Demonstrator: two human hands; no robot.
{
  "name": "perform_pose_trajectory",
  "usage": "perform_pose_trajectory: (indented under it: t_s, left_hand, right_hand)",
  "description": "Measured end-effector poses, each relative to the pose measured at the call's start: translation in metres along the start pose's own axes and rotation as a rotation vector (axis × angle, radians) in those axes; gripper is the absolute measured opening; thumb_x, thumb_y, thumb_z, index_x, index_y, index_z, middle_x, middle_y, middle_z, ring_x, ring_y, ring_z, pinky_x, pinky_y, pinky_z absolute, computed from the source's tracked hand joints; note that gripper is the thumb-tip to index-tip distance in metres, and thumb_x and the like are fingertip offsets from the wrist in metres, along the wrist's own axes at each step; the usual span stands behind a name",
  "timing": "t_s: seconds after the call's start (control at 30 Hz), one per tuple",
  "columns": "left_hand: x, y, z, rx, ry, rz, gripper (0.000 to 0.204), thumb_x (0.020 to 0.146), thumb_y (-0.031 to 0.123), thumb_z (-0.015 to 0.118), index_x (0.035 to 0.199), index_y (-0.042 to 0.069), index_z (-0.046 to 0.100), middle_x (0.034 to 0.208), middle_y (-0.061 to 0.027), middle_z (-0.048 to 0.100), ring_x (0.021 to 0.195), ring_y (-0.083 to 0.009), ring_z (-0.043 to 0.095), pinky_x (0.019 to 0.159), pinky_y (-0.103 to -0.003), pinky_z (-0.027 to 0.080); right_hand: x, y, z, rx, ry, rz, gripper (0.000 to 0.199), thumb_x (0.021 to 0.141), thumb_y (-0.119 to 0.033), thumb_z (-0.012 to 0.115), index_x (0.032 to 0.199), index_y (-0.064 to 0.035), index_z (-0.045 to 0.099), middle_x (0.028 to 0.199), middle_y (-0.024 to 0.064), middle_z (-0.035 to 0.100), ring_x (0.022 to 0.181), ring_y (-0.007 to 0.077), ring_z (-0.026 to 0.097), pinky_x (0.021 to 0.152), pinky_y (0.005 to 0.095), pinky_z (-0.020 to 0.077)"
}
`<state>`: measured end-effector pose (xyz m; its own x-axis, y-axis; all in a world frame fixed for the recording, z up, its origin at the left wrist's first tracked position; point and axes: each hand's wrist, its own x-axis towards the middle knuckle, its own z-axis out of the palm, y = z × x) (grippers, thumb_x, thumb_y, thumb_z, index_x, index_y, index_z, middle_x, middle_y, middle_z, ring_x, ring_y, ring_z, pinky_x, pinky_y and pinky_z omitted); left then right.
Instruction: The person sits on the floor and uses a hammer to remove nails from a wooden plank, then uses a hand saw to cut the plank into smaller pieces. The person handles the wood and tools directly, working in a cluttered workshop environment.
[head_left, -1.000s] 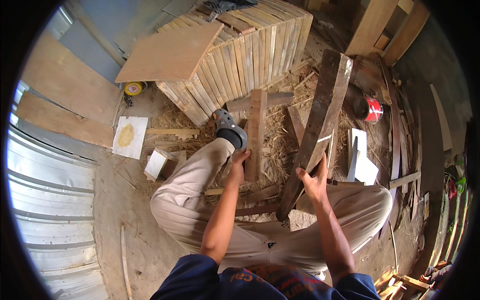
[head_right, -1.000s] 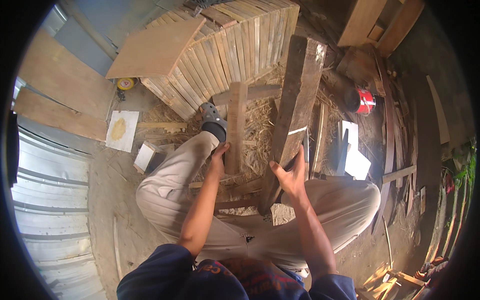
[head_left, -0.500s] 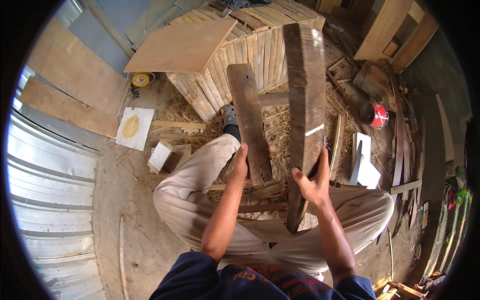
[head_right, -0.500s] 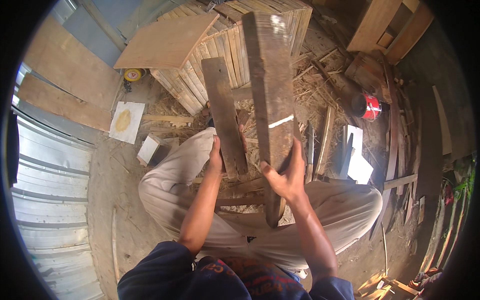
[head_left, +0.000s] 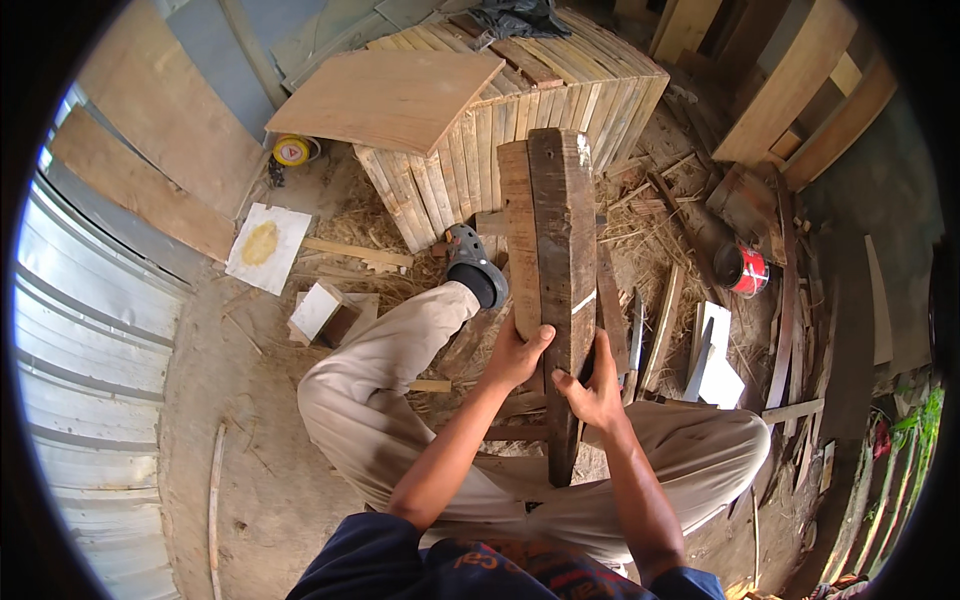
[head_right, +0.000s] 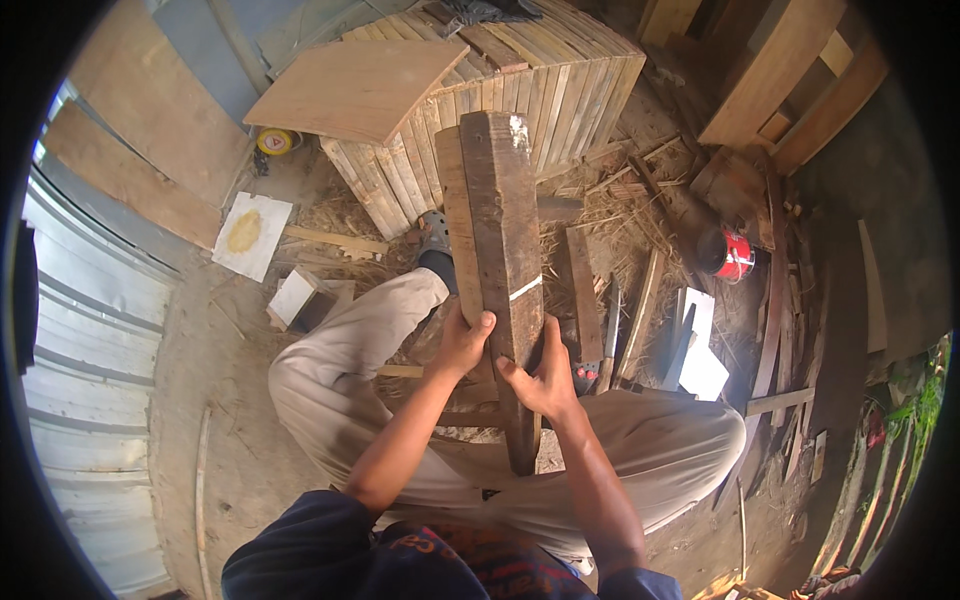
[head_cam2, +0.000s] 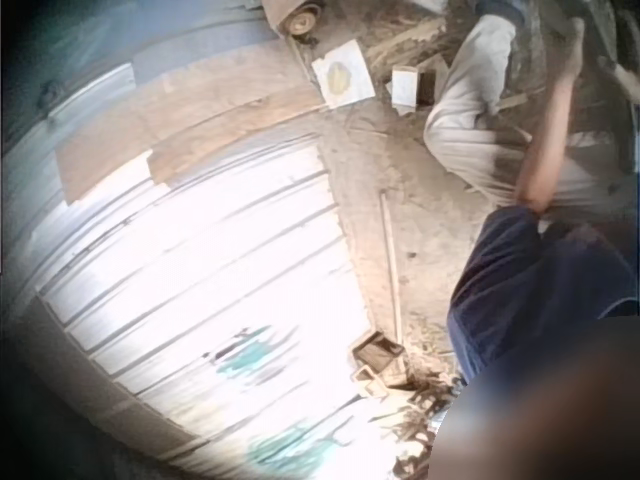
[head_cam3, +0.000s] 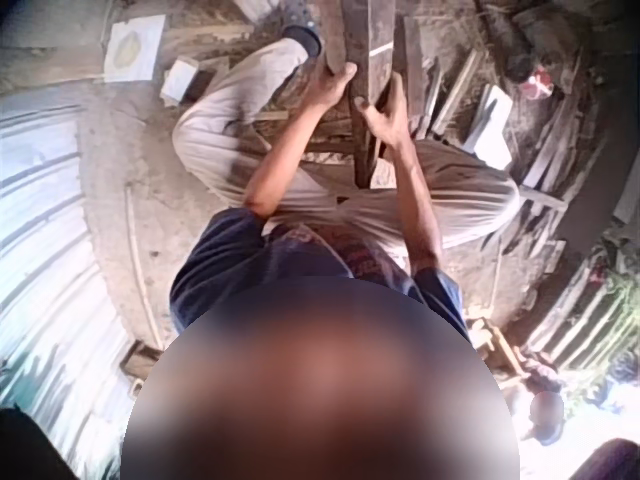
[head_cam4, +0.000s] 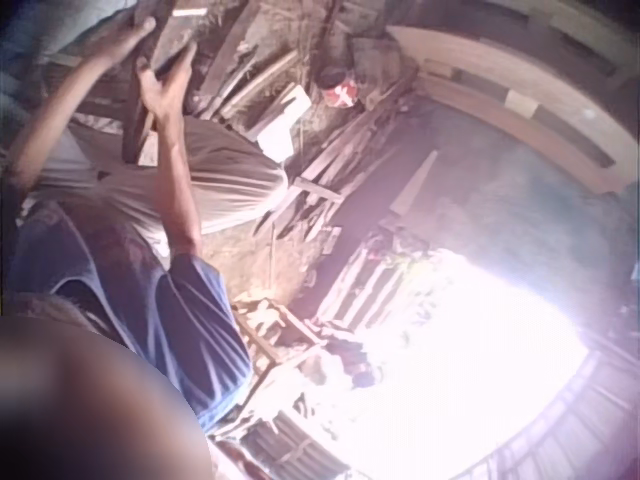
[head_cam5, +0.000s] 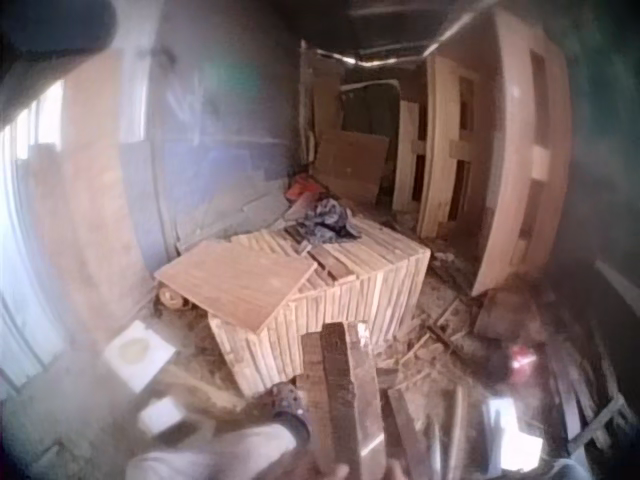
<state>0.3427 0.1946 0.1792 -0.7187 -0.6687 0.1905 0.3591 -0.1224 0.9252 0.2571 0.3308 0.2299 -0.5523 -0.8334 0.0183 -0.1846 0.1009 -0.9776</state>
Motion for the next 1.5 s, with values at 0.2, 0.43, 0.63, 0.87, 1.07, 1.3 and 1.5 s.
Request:
perform_pose_trajectory:
  t_s: [0.2,0.43,0.63,0.87,1.07,1.3,1.5]
  left_hand:
    - [0.004,0.015,0.009,0.063,0.045,-0.019,0.073,0.095,0.049,0.062,0.14,-0.003,0.037,0.131,-0.0141,0.052,0.118,-0.019,0.051,0.098,-0.034,0.043]
    - [0.011,-0.008,0.006,0.121,0.147,-0.163,0.065,0.096,0.044,0.062,0.135,-0.004,0.041,0.122,-0.0158,0.057,0.111,-0.0199,0.055,0.094,-0.034,0.044]
    - [-0.015,-0.089,-0.026,0.603,0.172,-0.47,0.061,0.095,0.04,0.064,0.122,-0.011,0.045,0.103,-0.0238,0.063,0.094,-0.0274,0.063,0.074,-0.042,0.051]
    - [-0.053,-0.198,-0.04,0.725,0.131,-0.715,0.072,0.096,0.055,0.051,0.13,-0.008,0.042,0.121,-0.0286,0.053,0.117,-0.0411,0.054,0.093,-0.056,0.046]
    - [-0.033,-0.207,-0.12,1.371,0.327,-0.482,0.087,0.087,0.045,0.067,0.15,0.0,0.026,0.152,-0.0248,0.028,0.143,-0.0417,0.024,0.114,-0.06,0.021]
    - [-0.045,-0.198,-0.169,1.44,0.12,-0.742,0.091,0.079,0.038,0.076,0.147,0.0,0.031,0.152,-0.0234,0.033,0.139,-0.0389,0.034,0.106,-0.053,0.039]
    - [-0.043,-0.175,-0.147,0.72,0.013,-0.744,0.068,0.083,0.041,0.074,0.13,-0.004,0.054,0.117,-0.0193,0.064,0.109,-0.0368,0.061,0.092,-0.046,0.046]
  right_hand:
    - [0.001,0.01,-0.006,0.136,-0.005,0.09,0.082,0.075,-0.016,0.07,0.142,0.0074,0.03,0.137,0.0196,0.046,0.129,0.0244,0.042,0.11,0.036,0.0309]
    - [0.011,0.035,-0.005,0.111,0.115,-0.07,0.066,0.082,-0.019,0.074,0.133,0.009,0.043,0.126,0.0205,0.057,0.117,0.0208,0.053,0.101,0.0349,0.041]
    - [0.015,0.078,-0.019,0.144,0.411,0.003,0.045,0.085,-0.013,0.075,0.115,0.0109,0.05,0.09,0.0086,0.065,0.08,0.0101,0.057,0.068,0.0273,0.0496]
    - [0.007,0.114,-0.039,-0.061,0.491,0.1,0.035,0.086,-0.014,0.074,0.106,0.0068,0.054,0.088,0.0062,0.062,0.077,0.01,0.053,0.067,0.0264,0.0464]
    - [0.007,0.128,-0.042,-0.117,0.424,0.167,0.058,0.09,-0.015,0.072,0.124,0.0189,0.04,0.1,0.0092,0.058,0.087,0.0112,0.055,0.072,0.0237,0.0472]
    - [0.007,0.14,-0.039,-0.117,0.506,0.225,0.063,0.085,-0.027,0.077,0.12,0.017,0.047,0.092,0.0136,0.06,0.085,0.0154,0.053,0.075,0.0314,0.0479]
    - [0.012,0.13,-0.036,-0.097,0.515,0.177,0.06,0.084,-0.027,0.076,0.118,0.0153,0.051,0.1,0.0178,0.065,0.094,0.0186,0.058,0.082,0.0347,0.0482]
